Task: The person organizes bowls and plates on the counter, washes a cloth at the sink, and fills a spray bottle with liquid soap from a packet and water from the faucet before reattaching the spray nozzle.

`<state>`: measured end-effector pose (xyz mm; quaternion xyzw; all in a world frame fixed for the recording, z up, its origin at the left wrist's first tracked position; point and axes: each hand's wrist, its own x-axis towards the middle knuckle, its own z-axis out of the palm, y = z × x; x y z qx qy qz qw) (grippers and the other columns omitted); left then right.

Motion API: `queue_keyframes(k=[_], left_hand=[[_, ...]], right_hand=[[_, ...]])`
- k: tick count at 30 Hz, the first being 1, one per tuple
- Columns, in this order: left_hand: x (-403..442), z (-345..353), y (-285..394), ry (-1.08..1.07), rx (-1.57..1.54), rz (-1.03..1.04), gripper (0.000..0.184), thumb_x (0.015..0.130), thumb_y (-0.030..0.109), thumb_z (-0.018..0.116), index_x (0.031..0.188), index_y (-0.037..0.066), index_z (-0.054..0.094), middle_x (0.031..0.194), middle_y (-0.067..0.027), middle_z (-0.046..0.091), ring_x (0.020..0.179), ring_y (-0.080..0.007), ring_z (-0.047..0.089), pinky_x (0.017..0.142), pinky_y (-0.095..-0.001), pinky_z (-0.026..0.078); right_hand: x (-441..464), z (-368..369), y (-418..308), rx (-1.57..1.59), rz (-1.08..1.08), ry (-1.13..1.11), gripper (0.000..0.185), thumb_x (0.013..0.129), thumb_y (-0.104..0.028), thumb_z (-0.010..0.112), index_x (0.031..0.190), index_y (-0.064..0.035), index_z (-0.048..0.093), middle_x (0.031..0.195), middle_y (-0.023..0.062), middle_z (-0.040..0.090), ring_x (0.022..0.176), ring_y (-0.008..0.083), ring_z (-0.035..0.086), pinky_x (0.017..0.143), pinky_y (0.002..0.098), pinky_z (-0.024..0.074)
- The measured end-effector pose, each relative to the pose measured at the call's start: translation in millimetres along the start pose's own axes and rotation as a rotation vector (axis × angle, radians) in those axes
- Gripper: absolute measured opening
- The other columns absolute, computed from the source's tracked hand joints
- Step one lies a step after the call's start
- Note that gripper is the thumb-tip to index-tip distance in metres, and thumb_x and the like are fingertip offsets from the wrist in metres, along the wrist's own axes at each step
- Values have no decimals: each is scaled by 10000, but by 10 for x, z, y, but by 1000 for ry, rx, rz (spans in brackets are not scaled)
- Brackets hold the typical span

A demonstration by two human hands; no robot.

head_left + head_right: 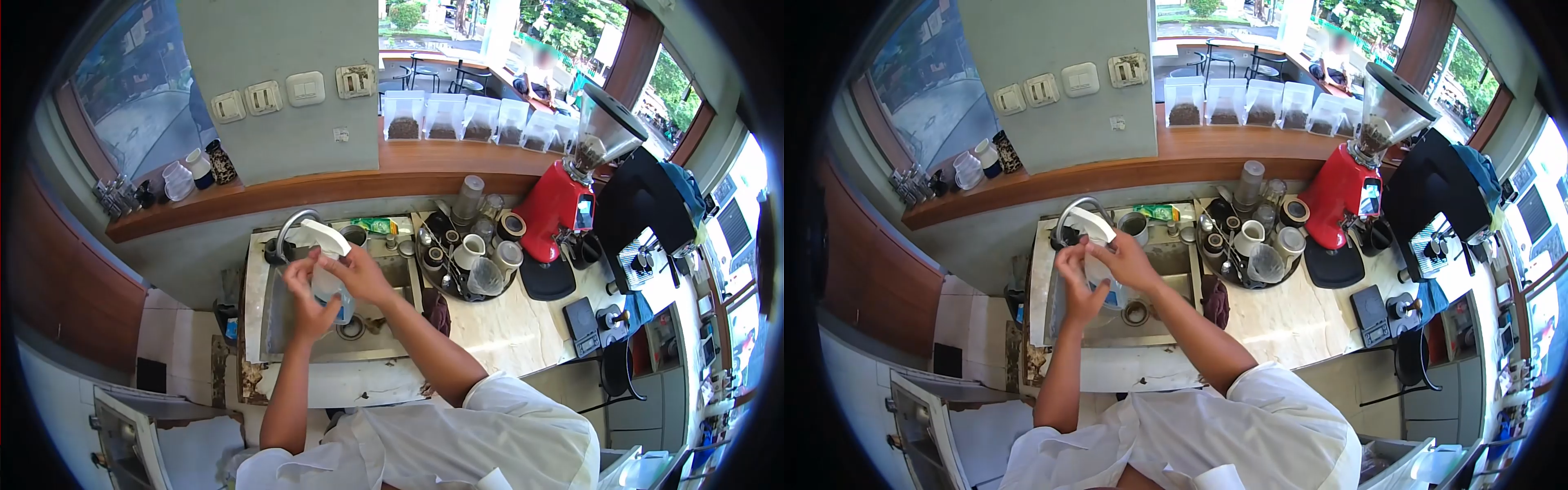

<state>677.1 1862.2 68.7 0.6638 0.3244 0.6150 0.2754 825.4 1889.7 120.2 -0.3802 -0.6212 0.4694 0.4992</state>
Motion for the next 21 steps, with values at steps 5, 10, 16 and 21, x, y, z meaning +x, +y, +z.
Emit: queue_keyframes(k=[5,10,16,21], left_hand=[[125,-101,321,-53,100,-28,824,685,176,898,1350,31,433,1408,-168,514,1239,-226,538,1036,-410,432],[-176,-263,37,-376,-256,-598,577,712,168,896,1193,41,603,1091,-34,645,988,-148,618,898,-336,507],[-391,-136,11,-345,-397,-592,477,711,160,893,1099,35,645,984,-16,677,898,-145,642,825,-326,528],[-552,334,94,-93,290,-603,457,699,264,899,1003,10,672,944,-153,746,872,-261,734,791,-385,555]], right_hand=[[122,-110,-219,428,-43,-346,257,990,-184,644,1203,-43,618,1067,44,703,950,99,620,845,323,515],[317,-214,-202,709,65,-613,209,934,-220,695,1018,-52,604,979,132,728,989,250,687,921,395,523],[8,-41,-148,659,247,-279,164,892,-160,685,956,-14,645,728,79,648,751,219,696,726,357,545],[41,85,475,431,351,330,195,884,-153,680,987,12,680,676,35,633,563,130,626,548,295,500]])
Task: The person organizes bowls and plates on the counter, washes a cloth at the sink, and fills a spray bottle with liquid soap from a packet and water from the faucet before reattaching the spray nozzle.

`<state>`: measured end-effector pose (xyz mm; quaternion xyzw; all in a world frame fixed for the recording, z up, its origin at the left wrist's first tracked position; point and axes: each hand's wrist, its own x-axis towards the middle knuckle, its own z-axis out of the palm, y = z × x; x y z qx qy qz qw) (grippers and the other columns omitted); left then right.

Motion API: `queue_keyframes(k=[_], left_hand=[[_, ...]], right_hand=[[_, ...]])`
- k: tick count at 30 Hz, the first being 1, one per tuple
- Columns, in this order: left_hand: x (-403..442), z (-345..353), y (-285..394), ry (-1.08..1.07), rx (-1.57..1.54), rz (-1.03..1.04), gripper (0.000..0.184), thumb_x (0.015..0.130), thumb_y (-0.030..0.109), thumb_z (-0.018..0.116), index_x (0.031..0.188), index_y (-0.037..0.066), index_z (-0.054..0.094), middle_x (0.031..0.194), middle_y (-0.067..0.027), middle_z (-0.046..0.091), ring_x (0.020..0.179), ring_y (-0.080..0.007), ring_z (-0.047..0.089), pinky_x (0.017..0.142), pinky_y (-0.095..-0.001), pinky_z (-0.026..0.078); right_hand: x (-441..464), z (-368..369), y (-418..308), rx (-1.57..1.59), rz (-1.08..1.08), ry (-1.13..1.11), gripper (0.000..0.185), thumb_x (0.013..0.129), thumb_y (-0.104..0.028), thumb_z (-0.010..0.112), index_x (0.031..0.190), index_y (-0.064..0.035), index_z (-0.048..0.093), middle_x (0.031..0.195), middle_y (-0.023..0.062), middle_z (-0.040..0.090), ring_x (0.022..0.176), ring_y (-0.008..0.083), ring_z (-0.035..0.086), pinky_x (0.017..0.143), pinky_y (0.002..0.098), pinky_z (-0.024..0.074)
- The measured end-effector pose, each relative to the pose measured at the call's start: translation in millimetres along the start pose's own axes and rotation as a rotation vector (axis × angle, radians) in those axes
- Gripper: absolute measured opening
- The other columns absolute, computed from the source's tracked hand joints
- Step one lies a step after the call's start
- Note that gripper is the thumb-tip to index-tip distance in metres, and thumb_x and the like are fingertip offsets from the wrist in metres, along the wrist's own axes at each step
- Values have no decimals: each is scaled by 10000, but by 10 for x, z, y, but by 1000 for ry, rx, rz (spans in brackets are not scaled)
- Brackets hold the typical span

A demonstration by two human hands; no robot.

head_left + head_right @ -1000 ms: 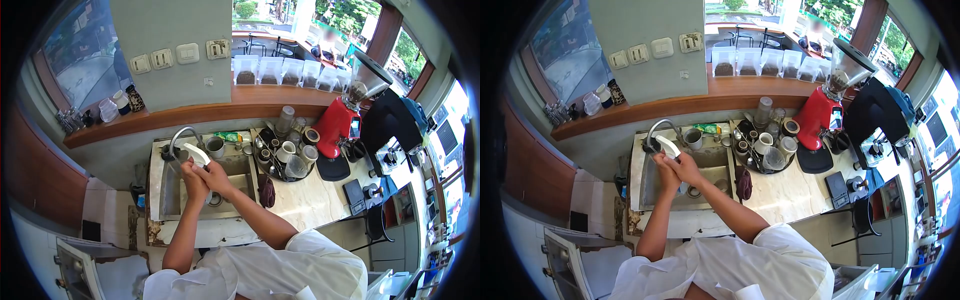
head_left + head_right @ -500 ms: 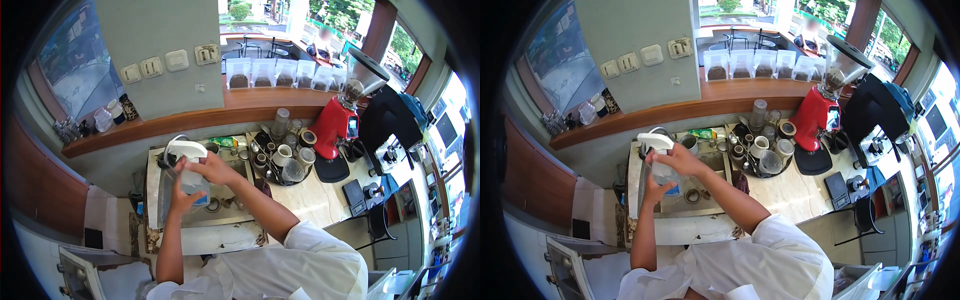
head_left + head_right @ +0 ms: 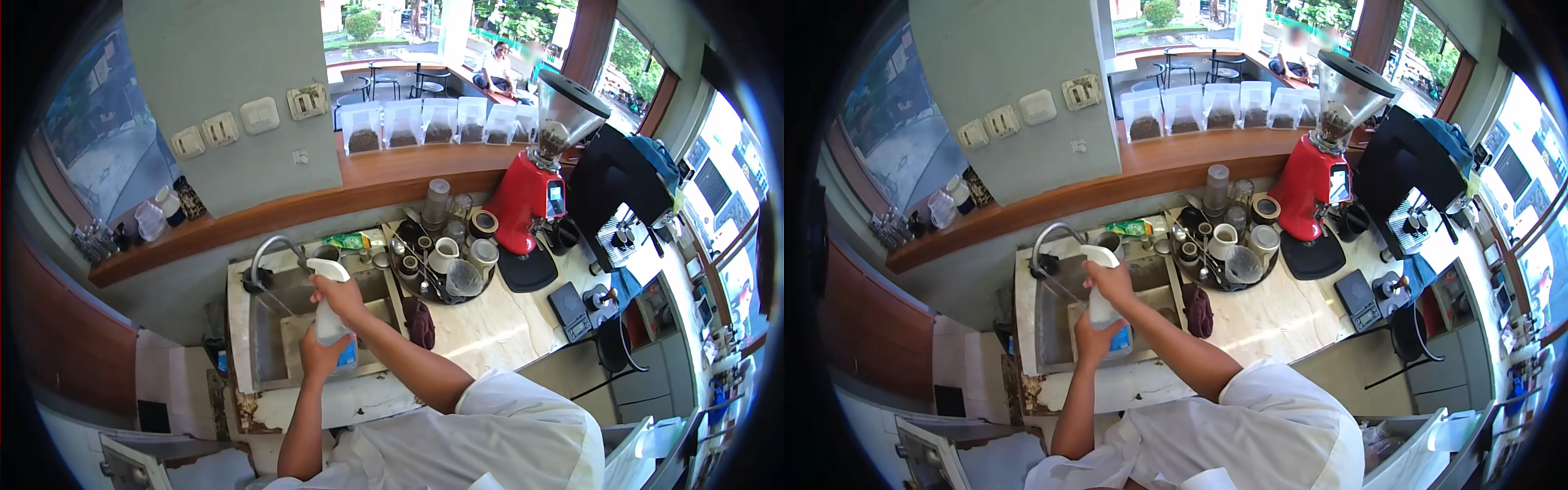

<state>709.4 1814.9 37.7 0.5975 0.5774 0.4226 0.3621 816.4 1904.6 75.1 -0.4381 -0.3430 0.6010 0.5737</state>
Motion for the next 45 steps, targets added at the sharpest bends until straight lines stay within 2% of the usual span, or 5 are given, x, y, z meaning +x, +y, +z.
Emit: queue_keyframes(k=[8,13,17,29,45], left_hand=[[-112,-123,-179,142,213,88,579,686,322,913,1102,46,621,951,-146,737,910,-326,730,785,-408,563],[70,-439,-154,-569,-758,97,887,722,282,904,1430,69,415,1214,-52,593,1098,-188,611,930,-331,490],[24,-342,-25,-733,-646,-58,938,712,230,884,1477,60,369,1196,-57,566,1139,-167,547,985,-362,450],[-324,15,-409,-262,103,33,987,592,360,904,1368,-27,431,1226,-248,579,1133,-373,589,979,-410,469],[-459,111,-362,-213,206,26,897,618,335,845,1361,39,439,1225,-239,587,1130,-372,598,950,-443,485]], right_hand=[[-174,-73,-91,-43,14,-162,189,914,-180,691,1004,-19,648,675,13,576,590,130,584,574,304,505],[-138,-213,-479,317,145,-689,162,917,-146,611,798,-69,534,546,-4,435,553,179,518,602,358,468],[-153,-106,-537,317,229,-634,225,933,-150,568,725,-100,495,549,-11,428,595,177,511,669,367,466],[-356,-357,-13,319,230,-267,113,886,-75,616,838,-54,516,570,9,431,524,167,450,572,320,417],[-488,-447,249,275,142,-150,131,905,-127,616,843,-70,516,583,-5,413,513,133,411,542,314,404]])
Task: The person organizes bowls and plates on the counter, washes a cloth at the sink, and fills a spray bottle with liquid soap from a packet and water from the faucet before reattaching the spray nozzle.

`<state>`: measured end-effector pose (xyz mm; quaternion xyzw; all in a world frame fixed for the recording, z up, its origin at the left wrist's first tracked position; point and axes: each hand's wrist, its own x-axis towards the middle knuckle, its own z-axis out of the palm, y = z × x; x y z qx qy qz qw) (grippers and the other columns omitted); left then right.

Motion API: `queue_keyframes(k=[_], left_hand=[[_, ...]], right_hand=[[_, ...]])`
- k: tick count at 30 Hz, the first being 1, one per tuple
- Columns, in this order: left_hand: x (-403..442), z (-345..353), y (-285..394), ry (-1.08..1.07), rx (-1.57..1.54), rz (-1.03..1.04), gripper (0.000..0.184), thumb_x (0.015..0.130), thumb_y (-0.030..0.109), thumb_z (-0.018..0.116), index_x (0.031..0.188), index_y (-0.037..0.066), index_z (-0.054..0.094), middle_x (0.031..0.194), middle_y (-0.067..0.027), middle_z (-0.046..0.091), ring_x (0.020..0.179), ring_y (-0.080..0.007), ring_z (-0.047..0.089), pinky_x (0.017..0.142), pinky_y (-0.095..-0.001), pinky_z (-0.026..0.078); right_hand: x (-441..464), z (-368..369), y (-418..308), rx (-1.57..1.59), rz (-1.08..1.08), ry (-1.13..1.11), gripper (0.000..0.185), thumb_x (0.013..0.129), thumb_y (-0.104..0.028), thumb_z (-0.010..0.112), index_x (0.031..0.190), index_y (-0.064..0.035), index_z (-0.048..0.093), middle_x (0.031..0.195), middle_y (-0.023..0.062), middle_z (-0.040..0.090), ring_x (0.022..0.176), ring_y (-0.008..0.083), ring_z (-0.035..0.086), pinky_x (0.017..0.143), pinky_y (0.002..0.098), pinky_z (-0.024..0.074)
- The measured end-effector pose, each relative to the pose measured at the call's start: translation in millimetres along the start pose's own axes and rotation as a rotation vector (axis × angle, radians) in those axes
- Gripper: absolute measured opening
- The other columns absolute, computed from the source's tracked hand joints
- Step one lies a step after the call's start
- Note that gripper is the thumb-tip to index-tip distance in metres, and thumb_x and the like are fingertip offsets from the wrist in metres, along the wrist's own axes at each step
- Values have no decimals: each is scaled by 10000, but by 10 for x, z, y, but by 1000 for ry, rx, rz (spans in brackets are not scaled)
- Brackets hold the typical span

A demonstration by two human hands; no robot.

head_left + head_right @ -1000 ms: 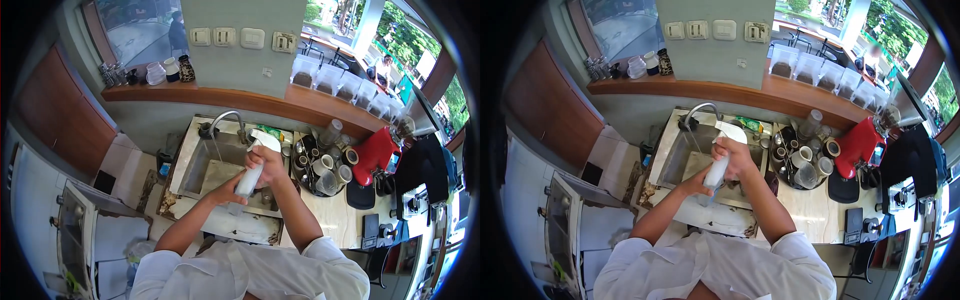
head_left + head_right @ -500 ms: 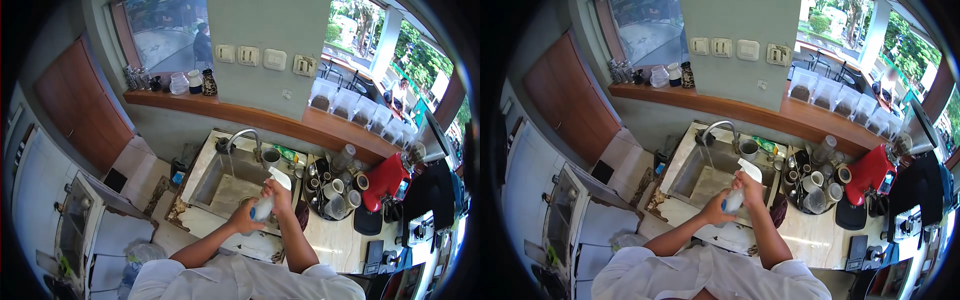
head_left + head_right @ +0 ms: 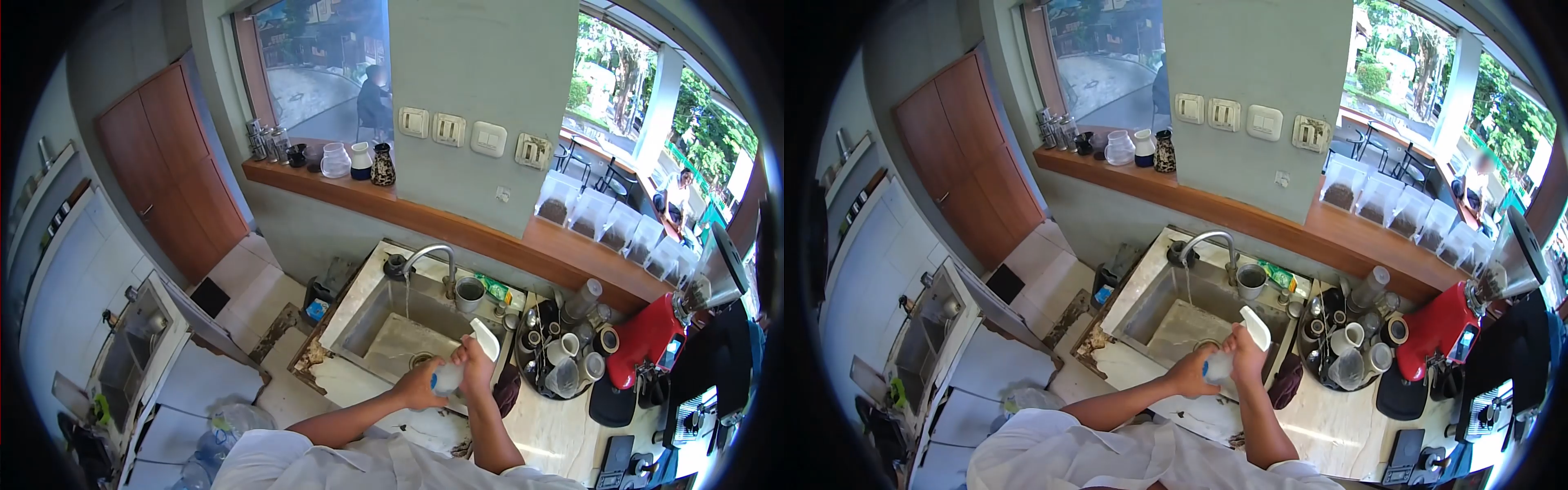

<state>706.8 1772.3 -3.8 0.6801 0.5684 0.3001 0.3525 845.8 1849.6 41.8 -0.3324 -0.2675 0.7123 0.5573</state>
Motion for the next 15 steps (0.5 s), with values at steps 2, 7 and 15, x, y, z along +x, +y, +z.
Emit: queue_keyframes(k=[2,7,15], left_hand=[[-14,22,7,20,29,-5,881,621,335,845,1347,41,441,1232,-226,588,1133,-373,605,940,-449,498],[45,-146,113,60,152,-99,815,629,347,846,1297,75,468,1222,-204,608,1126,-387,613,938,-459,508],[-43,-275,161,94,271,-138,815,609,366,857,1259,23,503,1169,-231,635,1081,-400,638,916,-438,519]], right_hand=[[8,-59,90,-44,18,-2,120,904,-135,614,856,-60,534,587,-6,418,517,135,417,550,315,416],[157,41,174,-51,-5,24,111,897,-141,611,866,-45,563,586,5,438,527,150,455,559,323,445],[127,98,256,-38,38,126,132,905,-140,624,832,-57,552,604,21,475,557,166,509,585,340,484]])
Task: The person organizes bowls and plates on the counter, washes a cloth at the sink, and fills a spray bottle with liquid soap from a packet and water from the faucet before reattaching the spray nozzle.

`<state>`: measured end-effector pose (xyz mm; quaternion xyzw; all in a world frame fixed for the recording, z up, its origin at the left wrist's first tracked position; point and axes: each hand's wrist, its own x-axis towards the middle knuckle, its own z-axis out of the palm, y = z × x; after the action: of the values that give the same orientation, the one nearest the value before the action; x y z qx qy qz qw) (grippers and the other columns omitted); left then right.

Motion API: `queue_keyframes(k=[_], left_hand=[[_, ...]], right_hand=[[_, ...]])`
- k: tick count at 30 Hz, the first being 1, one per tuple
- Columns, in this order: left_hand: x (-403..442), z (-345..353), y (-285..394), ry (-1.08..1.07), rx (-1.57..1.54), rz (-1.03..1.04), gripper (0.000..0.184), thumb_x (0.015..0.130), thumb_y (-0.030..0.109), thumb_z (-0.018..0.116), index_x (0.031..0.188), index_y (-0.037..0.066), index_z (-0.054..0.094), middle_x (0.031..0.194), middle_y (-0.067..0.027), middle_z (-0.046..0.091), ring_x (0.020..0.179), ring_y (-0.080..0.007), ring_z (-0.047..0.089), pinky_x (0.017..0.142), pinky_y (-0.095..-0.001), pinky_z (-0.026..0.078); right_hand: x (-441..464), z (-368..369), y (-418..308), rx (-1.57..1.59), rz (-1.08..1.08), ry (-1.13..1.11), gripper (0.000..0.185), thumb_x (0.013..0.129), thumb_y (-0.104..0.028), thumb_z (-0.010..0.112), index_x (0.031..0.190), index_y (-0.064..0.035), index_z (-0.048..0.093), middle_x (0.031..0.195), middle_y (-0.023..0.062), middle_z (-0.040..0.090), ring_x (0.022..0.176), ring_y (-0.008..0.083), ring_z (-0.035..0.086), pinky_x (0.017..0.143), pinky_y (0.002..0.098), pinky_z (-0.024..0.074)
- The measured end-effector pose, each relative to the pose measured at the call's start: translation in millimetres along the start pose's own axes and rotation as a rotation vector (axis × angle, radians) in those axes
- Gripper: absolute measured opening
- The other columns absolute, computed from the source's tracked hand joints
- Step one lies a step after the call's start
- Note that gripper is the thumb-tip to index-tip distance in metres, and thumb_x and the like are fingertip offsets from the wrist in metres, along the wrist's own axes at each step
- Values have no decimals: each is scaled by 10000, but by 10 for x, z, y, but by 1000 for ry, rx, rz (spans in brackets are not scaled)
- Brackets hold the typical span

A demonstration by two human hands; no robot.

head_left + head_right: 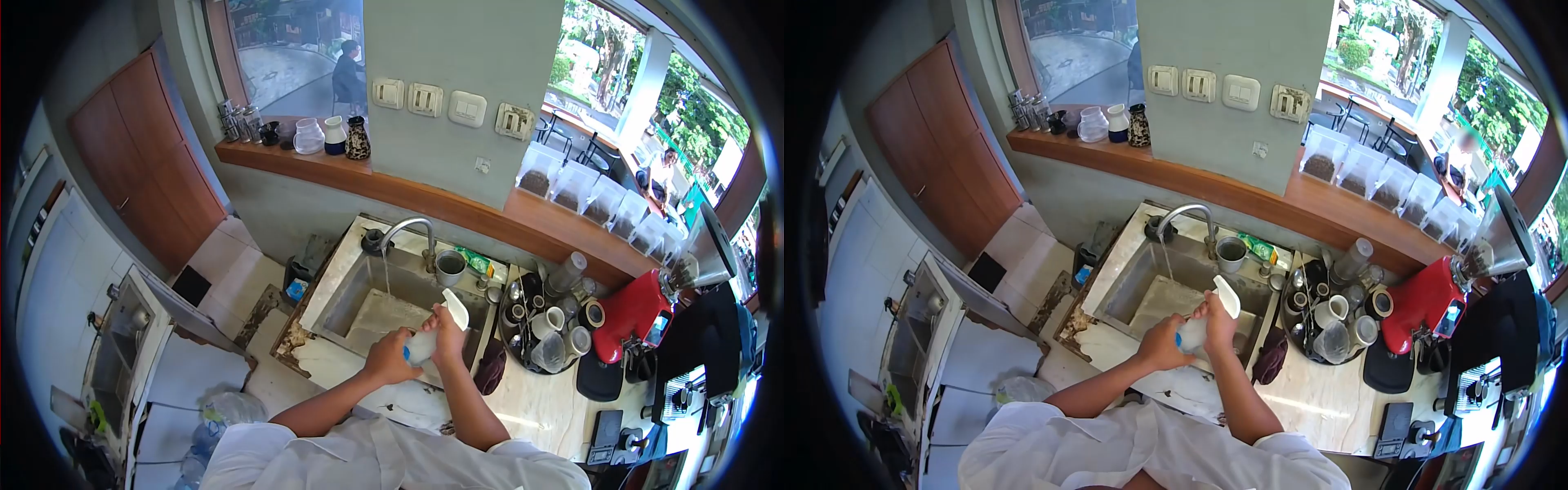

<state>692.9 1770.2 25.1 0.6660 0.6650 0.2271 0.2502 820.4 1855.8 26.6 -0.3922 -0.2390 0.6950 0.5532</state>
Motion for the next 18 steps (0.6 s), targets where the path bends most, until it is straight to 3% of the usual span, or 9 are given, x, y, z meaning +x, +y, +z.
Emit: queue_keyframes(k=[5,6,9,11,13,15,16,17,18], left_hand=[[-34,-112,-121,57,-148,63,824,598,362,872,1245,14,498,1208,-233,626,1115,-396,630,931,-438,512],[-18,-111,-149,125,-182,124,839,601,372,870,1255,16,484,1209,-233,629,1123,-396,629,926,-444,514],[-26,-248,-105,34,-212,41,933,606,417,906,1309,15,443,1217,-252,614,1123,-405,629,939,-431,508],[-82,-262,-282,32,-283,122,1046,619,474,923,1386,11,383,1260,-261,586,1180,-398,600,989,-431,481],[-107,-410,-417,243,-272,280,1055,655,482,916,1421,3,371,1319,-236,560,1250,-363,551,1052,-435,436],[-169,-447,-812,402,-365,317,895,761,402,870,1415,3,407,1349,-214,548,1290,-321,513,1093,-437,401],[-246,-440,-1052,433,-422,231,782,809,340,835,1393,3,438,1341,-196,556,1277,-306,523,1095,-428,400],[-304,-448,-1302,471,-473,149,670,858,279,800,1370,3,468,1332,-178,563,1265,-290,533,1097,-420,400],[-390,-439,-1510,486,-549,46,513,926,180,719,1350,3,491,1305,-148,580,1237,-259,554,1081,-393,419]], right_hand=[[-145,126,-27,64,144,-316,204,948,-204,668,864,-60,550,738,56,548,745,214,596,769,388,518],[-135,122,54,11,87,-345,242,963,-253,665,868,-61,552,765,68,564,767,233,607,778,398,509],[-47,154,97,107,147,-282,220,963,-235,674,873,-70,559,756,58,583,719,204,607,713,374,505],[151,100,77,62,136,-272,242,965,-240,669,831,-95,528,727,37,552,677,189,573,696,371,494],[521,-89,-80,599,241,-204,280,977,-250,631,781,-122,477,694,15,510,632,180,527,685,379,484],[966,-374,-168,804,51,-144,307,986,-259,583,748,-144,427,661,2,469,607,180,493,684,402,479],[1027,-413,-314,717,-89,-128,273,986,-270,567,783,-113,474,659,9,492,626,188,518,687,420,482],[985,-322,-425,136,-300,35,266,980,-275,585,803,-85,527,666,22,533,650,186,549,686,411,488],[885,-161,-510,0,-449,-4,277,979,-280,585,801,-71,551,671,31,555,662,186,564,687,408,491]])
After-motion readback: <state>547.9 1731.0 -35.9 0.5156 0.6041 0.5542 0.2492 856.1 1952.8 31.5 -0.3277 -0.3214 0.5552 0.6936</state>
